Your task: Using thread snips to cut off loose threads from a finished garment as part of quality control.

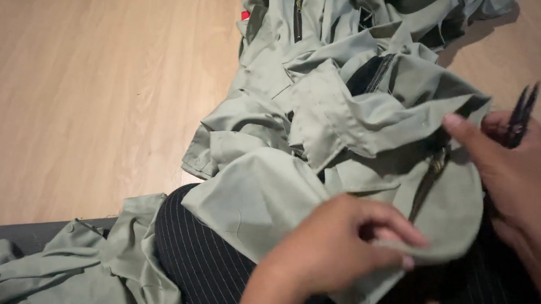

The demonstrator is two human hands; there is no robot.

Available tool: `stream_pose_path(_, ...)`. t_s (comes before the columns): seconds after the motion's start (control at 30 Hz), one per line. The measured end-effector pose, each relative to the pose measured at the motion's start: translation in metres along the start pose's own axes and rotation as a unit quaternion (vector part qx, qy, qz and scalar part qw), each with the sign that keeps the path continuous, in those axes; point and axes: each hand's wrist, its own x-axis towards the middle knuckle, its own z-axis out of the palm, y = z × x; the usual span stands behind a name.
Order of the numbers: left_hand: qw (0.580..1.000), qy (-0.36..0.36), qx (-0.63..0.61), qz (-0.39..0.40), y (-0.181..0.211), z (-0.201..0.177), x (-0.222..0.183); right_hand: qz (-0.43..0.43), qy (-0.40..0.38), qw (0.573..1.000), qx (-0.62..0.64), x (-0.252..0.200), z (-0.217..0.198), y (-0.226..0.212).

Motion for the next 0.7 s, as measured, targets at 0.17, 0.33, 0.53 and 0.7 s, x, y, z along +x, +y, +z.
stream_pose_path(0.17,0.991,-0.048,0.095,-0.077,0.011,0.001,0.004,0.027,-0.015,0.999,-0.031,0.008,0.01,0.016)
stream_pose_path(0.33,0.952,0.246,-0.118,-0.14,0.052,-0.008,0.011,0.115,-0.121,0.961,0.222,0.001,0.02,0.034)
stream_pose_path(0.53,0.902,0.308,-0.29,-0.085,0.046,-0.004,0.045,0.144,-0.204,0.943,0.219,-0.017,0.032,0.044)
stream_pose_path(0.7,0.854,0.439,-0.277,-0.022,0.029,-0.01,0.057,0.142,-0.265,0.954,-0.015,-0.037,0.021,0.001)
